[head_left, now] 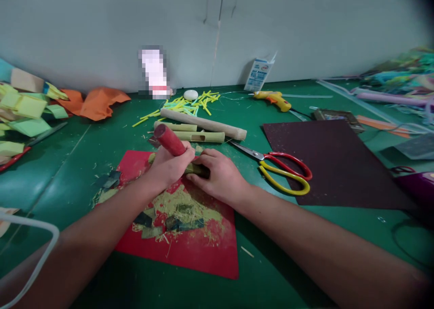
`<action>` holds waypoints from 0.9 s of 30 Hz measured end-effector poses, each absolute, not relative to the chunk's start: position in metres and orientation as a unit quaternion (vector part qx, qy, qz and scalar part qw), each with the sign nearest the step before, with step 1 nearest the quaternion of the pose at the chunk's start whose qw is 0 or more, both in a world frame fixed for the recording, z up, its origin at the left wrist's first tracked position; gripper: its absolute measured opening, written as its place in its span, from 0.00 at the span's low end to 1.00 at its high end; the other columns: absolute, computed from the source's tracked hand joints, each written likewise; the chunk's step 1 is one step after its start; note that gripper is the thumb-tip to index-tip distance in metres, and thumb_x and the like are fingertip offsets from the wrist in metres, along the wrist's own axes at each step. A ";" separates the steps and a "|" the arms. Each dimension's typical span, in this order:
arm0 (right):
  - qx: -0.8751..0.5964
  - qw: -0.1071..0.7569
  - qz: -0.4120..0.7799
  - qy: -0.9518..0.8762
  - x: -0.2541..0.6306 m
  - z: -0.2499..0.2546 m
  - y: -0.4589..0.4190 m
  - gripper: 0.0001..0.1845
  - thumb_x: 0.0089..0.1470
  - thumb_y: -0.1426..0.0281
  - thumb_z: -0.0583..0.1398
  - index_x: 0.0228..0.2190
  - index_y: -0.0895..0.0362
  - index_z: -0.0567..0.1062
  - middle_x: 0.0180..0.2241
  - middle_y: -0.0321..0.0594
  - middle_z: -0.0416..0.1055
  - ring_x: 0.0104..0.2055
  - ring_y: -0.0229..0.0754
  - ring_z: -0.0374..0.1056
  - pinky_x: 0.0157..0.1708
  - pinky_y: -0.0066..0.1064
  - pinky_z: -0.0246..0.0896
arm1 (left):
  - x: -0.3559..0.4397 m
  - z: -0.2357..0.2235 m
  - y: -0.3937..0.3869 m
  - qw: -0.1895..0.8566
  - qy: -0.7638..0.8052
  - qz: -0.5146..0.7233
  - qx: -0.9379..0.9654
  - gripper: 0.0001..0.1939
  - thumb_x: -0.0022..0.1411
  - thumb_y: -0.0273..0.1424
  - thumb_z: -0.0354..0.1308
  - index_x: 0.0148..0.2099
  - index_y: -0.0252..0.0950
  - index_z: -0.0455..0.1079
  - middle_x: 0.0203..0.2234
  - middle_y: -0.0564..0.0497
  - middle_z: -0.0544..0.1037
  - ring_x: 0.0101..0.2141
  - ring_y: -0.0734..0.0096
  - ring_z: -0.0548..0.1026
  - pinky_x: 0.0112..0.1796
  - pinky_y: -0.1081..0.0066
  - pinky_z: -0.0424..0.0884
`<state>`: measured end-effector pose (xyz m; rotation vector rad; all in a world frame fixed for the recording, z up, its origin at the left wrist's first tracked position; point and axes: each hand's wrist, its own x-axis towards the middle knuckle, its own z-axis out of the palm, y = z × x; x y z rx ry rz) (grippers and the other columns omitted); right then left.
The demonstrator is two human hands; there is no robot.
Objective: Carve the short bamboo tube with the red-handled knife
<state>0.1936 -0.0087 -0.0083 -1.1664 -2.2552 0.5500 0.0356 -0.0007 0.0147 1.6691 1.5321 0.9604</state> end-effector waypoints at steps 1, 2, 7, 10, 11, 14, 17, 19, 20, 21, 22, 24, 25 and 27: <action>-0.432 0.269 0.202 -0.837 0.194 -0.009 -0.009 0.09 0.52 0.66 0.66 0.31 0.59 0.76 0.32 0.40 0.66 0.36 0.41 0.61 0.36 0.32 0.54 | 0.036 0.015 -0.001 0.334 0.587 0.367 0.640 0.11 0.53 0.33 0.50 0.21 0.38 0.54 0.19 0.56 0.59 0.25 0.74 0.59 0.29 0.69 0.58; -0.432 0.270 0.201 -0.837 0.194 -0.009 -0.009 0.09 0.52 0.66 0.66 0.32 0.59 0.77 0.32 0.40 0.66 0.36 0.41 0.61 0.36 0.32 0.54 | 0.036 0.016 -0.001 0.334 0.589 0.366 0.638 0.11 0.53 0.33 0.51 0.22 0.38 0.54 0.19 0.56 0.59 0.25 0.74 0.59 0.29 0.69 0.58; -0.434 0.283 0.227 -0.824 0.195 -0.007 -0.011 0.07 0.52 0.68 0.66 0.31 0.59 0.77 0.31 0.39 0.66 0.35 0.40 0.61 0.35 0.32 0.55 | 0.034 0.015 -0.002 0.326 0.594 0.338 0.653 0.11 0.55 0.34 0.52 0.23 0.38 0.57 0.21 0.56 0.61 0.26 0.73 0.61 0.29 0.70 0.59; -0.425 0.296 0.254 -0.817 0.196 -0.007 -0.011 0.07 0.52 0.68 0.67 0.30 0.59 0.77 0.31 0.38 0.66 0.35 0.39 0.62 0.36 0.32 0.55 | 0.030 0.013 -0.003 0.334 0.570 0.321 0.678 0.13 0.55 0.36 0.52 0.22 0.38 0.57 0.20 0.55 0.62 0.26 0.72 0.62 0.29 0.69 0.59; -0.423 0.297 0.261 -0.815 0.196 -0.007 -0.011 0.07 0.53 0.67 0.67 0.30 0.59 0.77 0.31 0.38 0.66 0.35 0.40 0.62 0.36 0.32 0.56 | 0.029 0.013 -0.003 0.346 0.567 0.317 0.677 0.13 0.54 0.36 0.52 0.22 0.38 0.56 0.20 0.55 0.61 0.26 0.72 0.61 0.28 0.69 0.58; -0.431 0.294 0.270 -0.809 0.196 -0.007 -0.010 0.08 0.53 0.66 0.67 0.30 0.59 0.78 0.30 0.38 0.66 0.36 0.41 0.63 0.36 0.33 0.55 | 0.025 0.010 -0.006 0.403 0.566 0.316 0.646 0.12 0.51 0.35 0.53 0.21 0.38 0.55 0.19 0.56 0.59 0.25 0.73 0.59 0.26 0.70 0.55; -0.442 0.292 0.251 -0.810 0.196 -0.008 -0.009 0.07 0.52 0.67 0.67 0.32 0.58 0.78 0.30 0.38 0.66 0.36 0.41 0.62 0.35 0.33 0.55 | 0.025 0.008 -0.006 0.380 0.559 0.387 0.627 0.12 0.53 0.34 0.51 0.22 0.38 0.53 0.19 0.56 0.57 0.25 0.74 0.58 0.27 0.71 0.57; -0.446 0.289 0.230 -0.816 0.195 -0.009 -0.009 0.08 0.51 0.67 0.67 0.32 0.58 0.78 0.31 0.39 0.67 0.36 0.42 0.61 0.35 0.33 0.55 | 0.027 0.007 -0.005 0.364 0.560 0.400 0.628 0.11 0.54 0.33 0.50 0.22 0.38 0.54 0.20 0.56 0.59 0.26 0.74 0.59 0.28 0.71 0.58; -0.447 0.286 0.221 -0.818 0.195 -0.009 -0.009 0.08 0.50 0.67 0.67 0.32 0.59 0.77 0.32 0.40 0.67 0.36 0.42 0.61 0.35 0.34 0.55 | 0.028 0.007 -0.004 0.356 0.563 0.396 0.632 0.11 0.54 0.33 0.50 0.23 0.37 0.54 0.20 0.56 0.59 0.26 0.74 0.60 0.29 0.71 0.58; -0.446 0.284 0.215 -0.821 0.195 -0.009 -0.009 0.09 0.50 0.67 0.67 0.32 0.59 0.77 0.32 0.40 0.67 0.36 0.42 0.61 0.35 0.34 0.55 | 0.029 0.008 -0.003 0.347 0.567 0.390 0.637 0.11 0.54 0.32 0.50 0.23 0.37 0.55 0.21 0.56 0.59 0.27 0.74 0.60 0.29 0.71 0.58; -0.444 0.282 0.210 -0.824 0.195 -0.010 -0.009 0.09 0.50 0.67 0.67 0.32 0.59 0.77 0.32 0.40 0.66 0.36 0.42 0.61 0.36 0.34 0.55 | 0.030 0.009 -0.002 0.340 0.571 0.383 0.642 0.11 0.54 0.32 0.51 0.23 0.37 0.55 0.21 0.56 0.59 0.27 0.74 0.60 0.29 0.71 0.58; -0.442 0.280 0.204 -0.828 0.195 -0.011 -0.010 0.09 0.49 0.67 0.67 0.31 0.58 0.76 0.32 0.40 0.67 0.37 0.42 0.61 0.36 0.33 0.55 | 0.031 0.010 -0.001 0.332 0.581 0.368 0.646 0.11 0.55 0.33 0.51 0.23 0.37 0.55 0.21 0.56 0.59 0.27 0.73 0.60 0.30 0.70 0.58; -0.442 0.281 0.201 -0.828 0.195 -0.011 -0.010 0.09 0.49 0.67 0.67 0.31 0.58 0.76 0.32 0.40 0.67 0.37 0.42 0.61 0.36 0.33 0.55 | 0.031 0.011 -0.001 0.331 0.583 0.361 0.648 0.11 0.55 0.34 0.51 0.23 0.38 0.55 0.21 0.56 0.60 0.27 0.73 0.60 0.30 0.70 0.58; -0.442 0.281 0.195 -0.829 0.195 -0.011 -0.010 0.09 0.50 0.67 0.67 0.31 0.58 0.76 0.33 0.40 0.67 0.37 0.42 0.61 0.36 0.33 0.56 | 0.031 0.012 0.000 0.329 0.581 0.349 0.657 0.12 0.56 0.35 0.51 0.24 0.38 0.56 0.21 0.56 0.61 0.28 0.73 0.61 0.30 0.70 0.58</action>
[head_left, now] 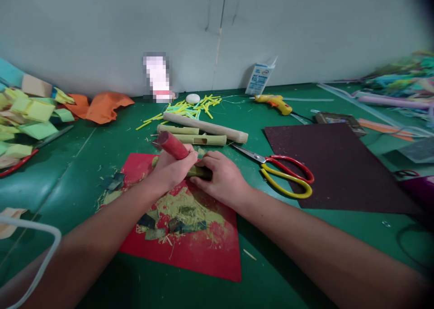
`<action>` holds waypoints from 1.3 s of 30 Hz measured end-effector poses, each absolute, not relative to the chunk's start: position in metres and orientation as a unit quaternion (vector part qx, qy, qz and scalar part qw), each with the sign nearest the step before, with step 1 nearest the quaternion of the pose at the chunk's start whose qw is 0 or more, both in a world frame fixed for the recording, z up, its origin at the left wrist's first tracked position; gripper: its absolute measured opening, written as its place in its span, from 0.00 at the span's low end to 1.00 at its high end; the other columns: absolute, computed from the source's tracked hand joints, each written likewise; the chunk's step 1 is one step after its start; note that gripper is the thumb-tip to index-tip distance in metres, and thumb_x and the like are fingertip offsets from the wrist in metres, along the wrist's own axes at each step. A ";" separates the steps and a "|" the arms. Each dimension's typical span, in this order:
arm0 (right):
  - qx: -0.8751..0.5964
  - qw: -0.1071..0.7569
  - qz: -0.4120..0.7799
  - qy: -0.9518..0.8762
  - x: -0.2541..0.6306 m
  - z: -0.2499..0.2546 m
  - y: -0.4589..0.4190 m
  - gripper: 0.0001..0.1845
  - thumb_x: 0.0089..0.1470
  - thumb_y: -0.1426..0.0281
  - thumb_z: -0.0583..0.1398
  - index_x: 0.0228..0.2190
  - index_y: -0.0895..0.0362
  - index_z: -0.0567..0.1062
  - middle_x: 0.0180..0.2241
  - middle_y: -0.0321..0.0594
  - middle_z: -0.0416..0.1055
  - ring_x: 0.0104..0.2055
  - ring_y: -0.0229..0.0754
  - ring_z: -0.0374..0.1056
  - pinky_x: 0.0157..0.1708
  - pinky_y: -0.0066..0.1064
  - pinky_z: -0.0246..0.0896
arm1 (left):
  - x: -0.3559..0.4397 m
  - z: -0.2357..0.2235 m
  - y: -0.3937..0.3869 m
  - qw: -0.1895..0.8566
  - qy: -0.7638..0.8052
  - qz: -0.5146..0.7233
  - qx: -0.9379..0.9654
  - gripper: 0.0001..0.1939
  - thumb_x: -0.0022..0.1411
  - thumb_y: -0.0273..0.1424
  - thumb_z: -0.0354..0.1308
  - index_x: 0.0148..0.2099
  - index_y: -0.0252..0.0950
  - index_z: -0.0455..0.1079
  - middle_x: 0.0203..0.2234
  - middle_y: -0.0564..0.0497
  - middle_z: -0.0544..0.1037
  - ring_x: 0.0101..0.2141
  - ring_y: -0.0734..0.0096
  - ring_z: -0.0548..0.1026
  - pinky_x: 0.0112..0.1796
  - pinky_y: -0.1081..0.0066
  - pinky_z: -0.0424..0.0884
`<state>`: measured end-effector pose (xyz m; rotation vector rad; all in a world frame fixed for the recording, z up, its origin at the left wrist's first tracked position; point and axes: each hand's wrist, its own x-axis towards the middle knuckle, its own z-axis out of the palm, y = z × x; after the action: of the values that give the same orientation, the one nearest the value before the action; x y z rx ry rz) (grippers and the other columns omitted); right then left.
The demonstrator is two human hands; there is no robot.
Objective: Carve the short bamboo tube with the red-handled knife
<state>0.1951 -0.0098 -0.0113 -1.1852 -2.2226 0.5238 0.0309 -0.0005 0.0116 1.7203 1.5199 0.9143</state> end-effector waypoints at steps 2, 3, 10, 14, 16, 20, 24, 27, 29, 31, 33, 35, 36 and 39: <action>-0.442 0.278 0.191 -0.831 0.195 -0.011 -0.010 0.09 0.50 0.66 0.67 0.32 0.58 0.76 0.33 0.41 0.68 0.37 0.43 0.62 0.36 0.34 0.56 | 0.030 0.012 0.000 0.328 0.576 0.343 0.666 0.12 0.57 0.35 0.52 0.24 0.38 0.57 0.22 0.56 0.61 0.28 0.72 0.62 0.31 0.70 0.59; -0.442 0.275 0.189 -0.833 0.195 -0.011 -0.009 0.09 0.49 0.66 0.67 0.32 0.58 0.76 0.33 0.41 0.68 0.37 0.43 0.62 0.36 0.34 0.56 | 0.030 0.013 0.000 0.329 0.575 0.341 0.667 0.12 0.57 0.35 0.52 0.24 0.38 0.58 0.22 0.56 0.62 0.28 0.72 0.62 0.31 0.70 0.59; -0.437 0.274 0.205 -0.832 0.195 -0.008 -0.012 0.08 0.51 0.66 0.67 0.29 0.58 0.74 0.31 0.39 0.67 0.37 0.42 0.62 0.36 0.33 0.54 | 0.033 0.016 -0.002 0.335 0.575 0.312 0.678 0.13 0.57 0.37 0.52 0.23 0.38 0.60 0.21 0.55 0.64 0.27 0.70 0.63 0.30 0.68 0.59; -0.430 0.280 0.227 -0.828 0.196 -0.008 -0.014 0.09 0.53 0.66 0.66 0.27 0.57 0.73 0.31 0.38 0.66 0.36 0.41 0.61 0.36 0.33 0.54 | 0.028 0.014 -0.007 0.362 0.565 0.321 0.668 0.14 0.53 0.36 0.54 0.21 0.39 0.55 0.19 0.55 0.60 0.25 0.71 0.60 0.28 0.68 0.57; -0.430 0.281 0.220 -0.829 0.196 -0.008 -0.014 0.09 0.53 0.66 0.66 0.28 0.57 0.73 0.31 0.38 0.66 0.36 0.41 0.61 0.35 0.33 0.53 | 0.026 0.013 -0.009 0.425 0.567 0.332 0.623 0.13 0.53 0.36 0.54 0.21 0.39 0.56 0.19 0.56 0.58 0.24 0.72 0.59 0.27 0.68 0.56; -0.430 0.281 0.198 -0.835 0.195 -0.010 -0.011 0.09 0.50 0.67 0.67 0.29 0.58 0.73 0.31 0.39 0.66 0.36 0.41 0.59 0.34 0.32 0.52 | 0.026 0.010 -0.009 0.362 0.564 0.397 0.627 0.14 0.55 0.35 0.51 0.21 0.39 0.54 0.19 0.56 0.58 0.25 0.72 0.58 0.29 0.68 0.58; -0.435 0.278 0.181 -0.837 0.195 -0.012 -0.009 0.10 0.49 0.66 0.68 0.30 0.57 0.73 0.31 0.39 0.66 0.36 0.41 0.59 0.34 0.33 0.52 | 0.027 0.008 -0.003 0.324 0.570 0.366 0.661 0.14 0.59 0.35 0.51 0.23 0.38 0.57 0.21 0.56 0.60 0.27 0.72 0.61 0.31 0.70 0.59; -0.434 0.276 0.171 -0.840 0.194 -0.012 -0.010 0.11 0.48 0.66 0.68 0.29 0.57 0.72 0.32 0.39 0.66 0.36 0.41 0.59 0.34 0.33 0.52 | 0.027 0.008 0.000 0.332 0.568 0.339 0.673 0.14 0.59 0.37 0.52 0.24 0.38 0.57 0.21 0.56 0.61 0.28 0.72 0.62 0.30 0.70 0.58; -0.434 0.275 0.166 -0.842 0.194 -0.011 -0.010 0.11 0.48 0.67 0.68 0.29 0.57 0.71 0.32 0.39 0.67 0.35 0.41 0.59 0.34 0.33 0.53 | 0.028 0.009 0.001 0.340 0.565 0.338 0.672 0.14 0.59 0.37 0.52 0.24 0.37 0.57 0.22 0.57 0.61 0.28 0.72 0.61 0.31 0.70 0.58; -0.433 0.271 0.161 -0.844 0.193 -0.010 -0.010 0.11 0.49 0.67 0.68 0.29 0.57 0.72 0.32 0.40 0.67 0.35 0.42 0.59 0.34 0.34 0.53 | 0.028 0.010 0.001 0.339 0.570 0.339 0.668 0.13 0.58 0.35 0.52 0.24 0.37 0.56 0.21 0.57 0.60 0.28 0.72 0.61 0.31 0.69 0.58; -0.433 0.270 0.156 -0.846 0.193 -0.010 -0.011 0.11 0.49 0.66 0.68 0.30 0.57 0.72 0.33 0.40 0.68 0.36 0.42 0.60 0.35 0.34 0.54 | 0.029 0.012 0.001 0.344 0.572 0.337 0.665 0.13 0.57 0.35 0.53 0.24 0.38 0.56 0.22 0.56 0.61 0.28 0.72 0.61 0.32 0.69 0.58; -0.434 0.266 0.151 -0.847 0.192 -0.009 -0.011 0.11 0.49 0.66 0.68 0.31 0.57 0.73 0.33 0.41 0.68 0.37 0.43 0.60 0.35 0.34 0.54 | 0.029 0.014 0.000 0.363 0.566 0.336 0.660 0.13 0.57 0.37 0.54 0.25 0.38 0.58 0.22 0.56 0.62 0.28 0.72 0.62 0.32 0.69 0.59; -0.434 0.265 0.148 -0.848 0.192 -0.009 -0.011 0.11 0.49 0.66 0.68 0.30 0.57 0.72 0.33 0.41 0.68 0.36 0.43 0.60 0.35 0.34 0.54 | 0.029 0.015 0.000 0.375 0.564 0.336 0.654 0.14 0.58 0.37 0.54 0.25 0.38 0.58 0.22 0.56 0.62 0.28 0.72 0.61 0.31 0.69 0.59; -0.433 0.260 0.144 -0.851 0.192 -0.008 -0.012 0.10 0.49 0.67 0.68 0.30 0.56 0.72 0.32 0.40 0.67 0.36 0.42 0.60 0.34 0.34 0.53 | 0.028 0.017 -0.001 0.404 0.565 0.340 0.634 0.15 0.57 0.38 0.55 0.24 0.38 0.57 0.21 0.56 0.60 0.26 0.72 0.59 0.29 0.69 0.57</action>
<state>0.1919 -0.0121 -0.0081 -1.1730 -2.3039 0.3896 0.0283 -0.0005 0.0174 1.6013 1.4270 0.8596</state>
